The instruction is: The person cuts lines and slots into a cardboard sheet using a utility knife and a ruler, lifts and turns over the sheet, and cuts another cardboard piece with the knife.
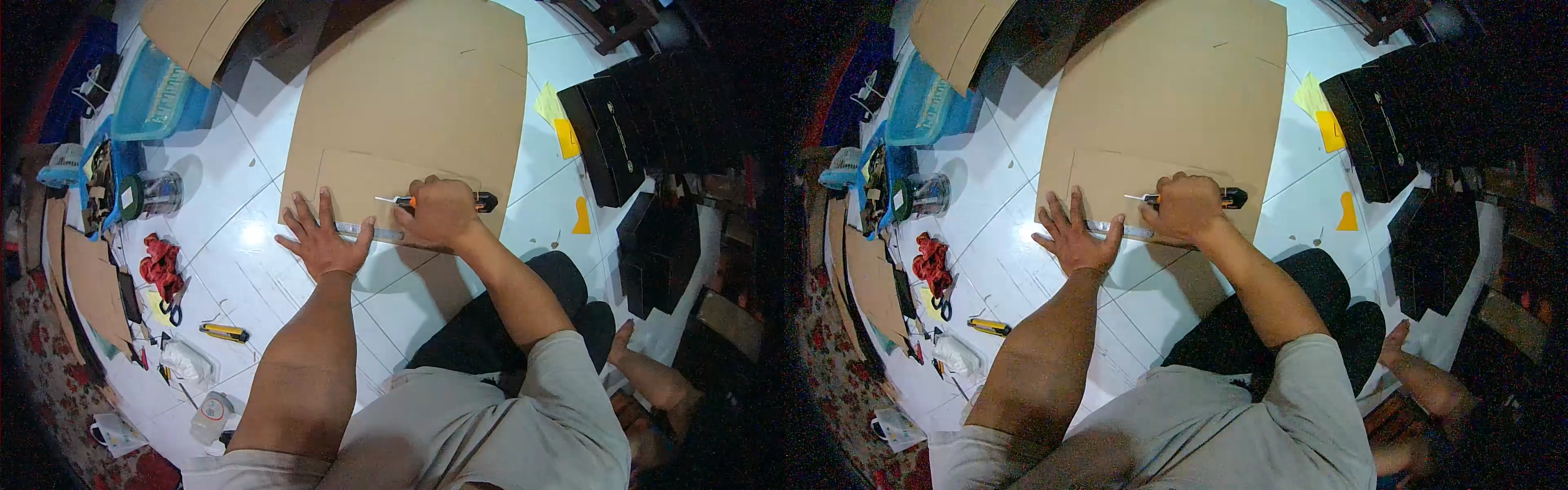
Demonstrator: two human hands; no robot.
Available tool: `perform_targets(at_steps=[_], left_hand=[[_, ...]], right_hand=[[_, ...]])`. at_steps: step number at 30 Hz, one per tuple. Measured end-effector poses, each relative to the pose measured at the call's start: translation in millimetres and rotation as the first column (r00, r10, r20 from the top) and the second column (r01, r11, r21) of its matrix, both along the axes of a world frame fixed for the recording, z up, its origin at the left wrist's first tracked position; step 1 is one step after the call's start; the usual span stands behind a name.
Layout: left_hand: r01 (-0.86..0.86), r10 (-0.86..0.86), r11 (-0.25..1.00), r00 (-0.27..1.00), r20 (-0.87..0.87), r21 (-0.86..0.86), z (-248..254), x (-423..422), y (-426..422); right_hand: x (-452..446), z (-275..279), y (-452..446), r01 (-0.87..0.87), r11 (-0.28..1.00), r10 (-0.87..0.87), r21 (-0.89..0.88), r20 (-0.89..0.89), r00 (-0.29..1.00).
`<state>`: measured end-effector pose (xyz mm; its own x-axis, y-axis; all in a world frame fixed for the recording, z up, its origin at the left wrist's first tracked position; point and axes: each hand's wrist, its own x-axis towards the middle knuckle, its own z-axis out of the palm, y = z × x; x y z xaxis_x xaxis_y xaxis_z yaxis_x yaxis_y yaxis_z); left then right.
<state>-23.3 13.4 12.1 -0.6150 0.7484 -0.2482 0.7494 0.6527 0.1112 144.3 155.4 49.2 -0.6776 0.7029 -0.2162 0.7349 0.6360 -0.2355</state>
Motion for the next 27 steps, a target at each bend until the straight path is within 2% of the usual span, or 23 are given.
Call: perform_targets(at_steps=[4, 10, 13, 15, 19, 21, 22, 24, 26, 27], left_hand=[[-0.005, 0.004, 0.999, 1.000, -0.013, -0.042, -1, 0, 0], [-0.001, 0.001, 1.000, 1.000, 0.001, -0.018, 1, 2, -7], [0.003, -0.004, 0.999, 1.000, -0.013, -0.035, 2, 3, -6], [-0.009, 0.008, 0.996, 1.000, -0.012, -0.086, 1, 0, 2], [-0.005, 0.003, 0.996, 1.000, -0.015, -0.088, 0, -1, 3], [-0.012, 0.011, 0.992, 1.000, -0.005, -0.126, 2, 0, 4], [-0.008, 0.007, 0.992, 1.000, -0.004, -0.126, 0, 0, 3], [-0.003, -0.001, 0.993, 1.000, -0.030, -0.117, -4, -1, 2], [-0.001, -0.002, 0.996, 1.000, -0.026, -0.092, -5, 0, 1], [0.002, -0.003, 0.998, 1.000, -0.022, -0.066, -4, -1, 0]], right_hand=[[2, -9, 2, 0.020, 1.000, -0.020, -0.011, -0.028, 0.999], [7, -4, 4, 0.044, 0.993, -0.049, -0.107, -0.050, 0.998], [12, 6, 15, 0.113, 0.986, -0.116, -0.122, -0.017, 0.993], [17, 16, 34, 0.376, 0.887, -0.366, -0.267, 0.088, 0.926], [35, 28, 38, 0.391, 0.859, -0.381, -0.331, 0.098, 0.919], [41, 33, 26, 0.092, 0.893, -0.088, -0.441, 0.030, 0.996], [39, 35, 20, 0.096, 0.892, -0.092, -0.441, 0.031, 0.995], [31, 37, 11, -0.138, 0.852, 0.234, -0.505, 0.131, 0.963], [32, 23, 7, -0.096, 0.848, 0.185, -0.520, 0.120, 0.975], [30, 21, 6, -0.023, 0.900, 0.069, -0.436, 0.088, 0.994]])
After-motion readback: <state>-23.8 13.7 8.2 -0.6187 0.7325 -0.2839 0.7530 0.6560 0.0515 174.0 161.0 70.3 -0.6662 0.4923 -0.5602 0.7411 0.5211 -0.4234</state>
